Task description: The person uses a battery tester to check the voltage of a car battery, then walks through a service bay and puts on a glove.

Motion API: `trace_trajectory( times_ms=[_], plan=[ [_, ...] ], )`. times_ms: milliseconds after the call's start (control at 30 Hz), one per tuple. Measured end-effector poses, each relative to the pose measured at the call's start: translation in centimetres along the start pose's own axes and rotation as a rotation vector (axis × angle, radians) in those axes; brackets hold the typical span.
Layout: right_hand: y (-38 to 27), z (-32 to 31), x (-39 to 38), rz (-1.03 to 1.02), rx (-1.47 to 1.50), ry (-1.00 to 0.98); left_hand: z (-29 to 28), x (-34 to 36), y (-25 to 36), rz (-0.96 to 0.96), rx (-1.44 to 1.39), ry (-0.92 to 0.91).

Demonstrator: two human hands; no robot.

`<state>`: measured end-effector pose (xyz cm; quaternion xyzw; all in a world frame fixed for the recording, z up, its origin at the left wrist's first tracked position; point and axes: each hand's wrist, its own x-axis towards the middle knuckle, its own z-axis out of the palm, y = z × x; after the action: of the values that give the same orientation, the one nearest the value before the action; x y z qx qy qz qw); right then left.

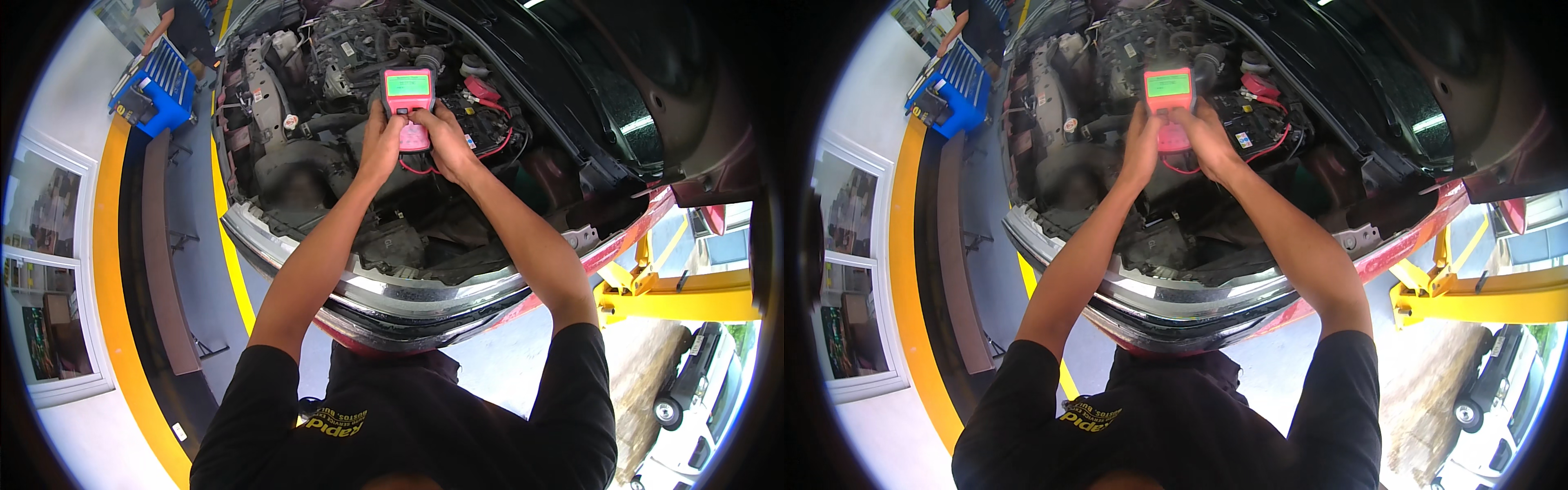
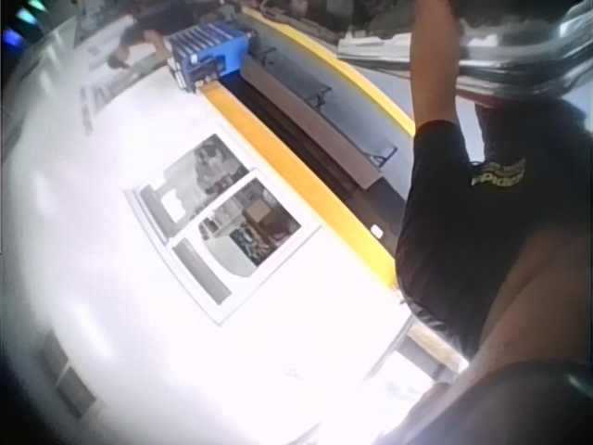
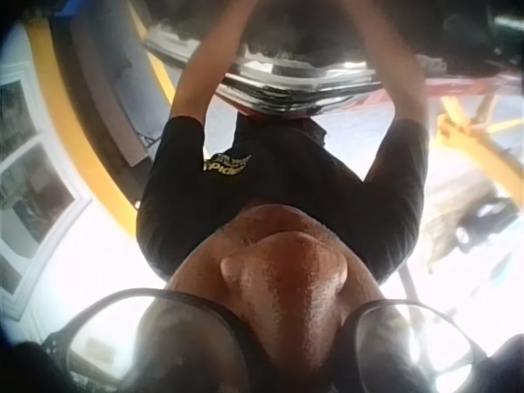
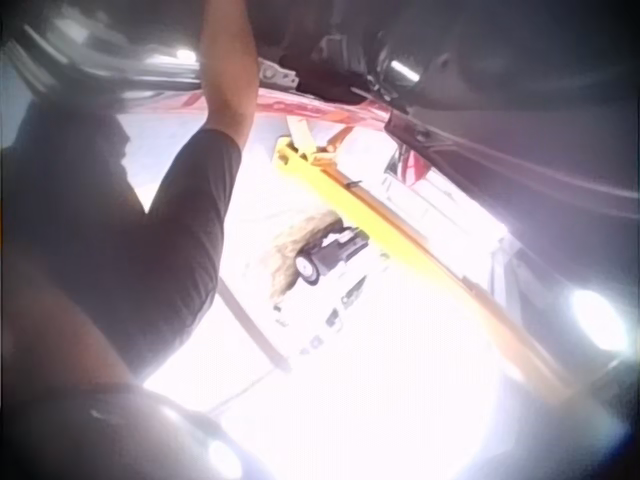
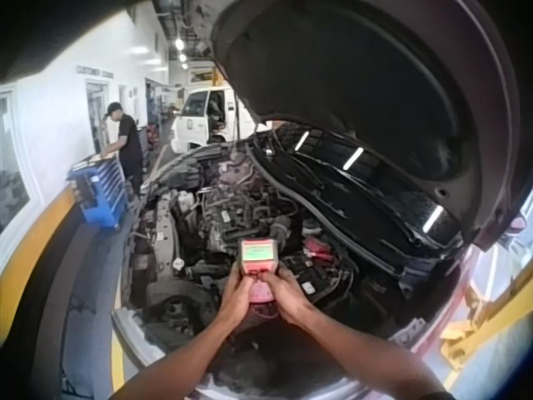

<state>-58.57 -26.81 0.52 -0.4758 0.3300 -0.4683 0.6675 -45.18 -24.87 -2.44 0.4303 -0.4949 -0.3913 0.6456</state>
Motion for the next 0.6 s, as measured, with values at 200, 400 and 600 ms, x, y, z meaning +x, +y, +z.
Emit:
trace_trajectory(
  times_ms=[200, 400, 600],
  plan=[
    [0.43, -0.23, 0.22, -0.019, -0.006, 0.003, -0.21, 0.05, -0.16, -0.032, 0.029, -0.003],
    [0.50, -0.23, 0.31, -0.008, -0.020, 0.012, -0.02, 0.00, -0.11, -0.005, -0.035, 0.000],
    [0.56, -0.39, 0.41, -0.010, -0.029, 0.014, -0.03, -0.02, 0.18, -0.004, -0.020, -0.022]
  ],
)
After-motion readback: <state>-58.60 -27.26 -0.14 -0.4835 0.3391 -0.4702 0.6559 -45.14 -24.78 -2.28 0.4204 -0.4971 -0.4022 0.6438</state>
